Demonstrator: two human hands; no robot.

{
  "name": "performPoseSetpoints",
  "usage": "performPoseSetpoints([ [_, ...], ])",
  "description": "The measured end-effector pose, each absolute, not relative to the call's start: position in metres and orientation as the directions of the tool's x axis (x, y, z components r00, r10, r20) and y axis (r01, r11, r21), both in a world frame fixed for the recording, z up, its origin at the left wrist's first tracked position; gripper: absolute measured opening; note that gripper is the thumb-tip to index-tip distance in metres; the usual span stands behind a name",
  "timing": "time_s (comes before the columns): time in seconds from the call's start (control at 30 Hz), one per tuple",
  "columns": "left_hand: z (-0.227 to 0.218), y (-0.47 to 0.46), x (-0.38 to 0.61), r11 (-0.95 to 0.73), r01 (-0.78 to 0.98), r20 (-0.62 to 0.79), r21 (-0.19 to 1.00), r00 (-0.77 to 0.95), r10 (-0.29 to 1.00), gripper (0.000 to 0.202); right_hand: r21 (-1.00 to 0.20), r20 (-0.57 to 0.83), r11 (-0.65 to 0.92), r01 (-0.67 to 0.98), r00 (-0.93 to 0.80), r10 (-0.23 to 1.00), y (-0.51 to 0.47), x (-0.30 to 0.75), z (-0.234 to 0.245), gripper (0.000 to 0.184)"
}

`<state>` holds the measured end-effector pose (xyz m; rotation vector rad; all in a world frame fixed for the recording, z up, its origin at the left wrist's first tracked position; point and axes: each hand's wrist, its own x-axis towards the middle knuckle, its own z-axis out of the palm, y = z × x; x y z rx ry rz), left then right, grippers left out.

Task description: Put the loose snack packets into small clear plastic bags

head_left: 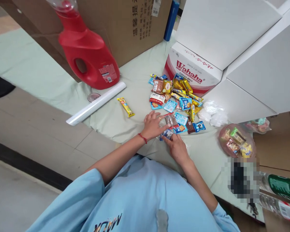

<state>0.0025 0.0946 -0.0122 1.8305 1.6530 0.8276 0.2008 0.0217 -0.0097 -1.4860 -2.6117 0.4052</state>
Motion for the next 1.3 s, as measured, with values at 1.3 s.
performPoseSetpoints([
  [1.3, 0.011, 0.019, 0.035, -0.47, 0.829, 0.017, 0.304, 0.489, 0.872, 0.041, -0.755, 0.127, 0.274, 0.596, -0.277, 0.953, 0.014, 0.236, -0.012, 0.034],
])
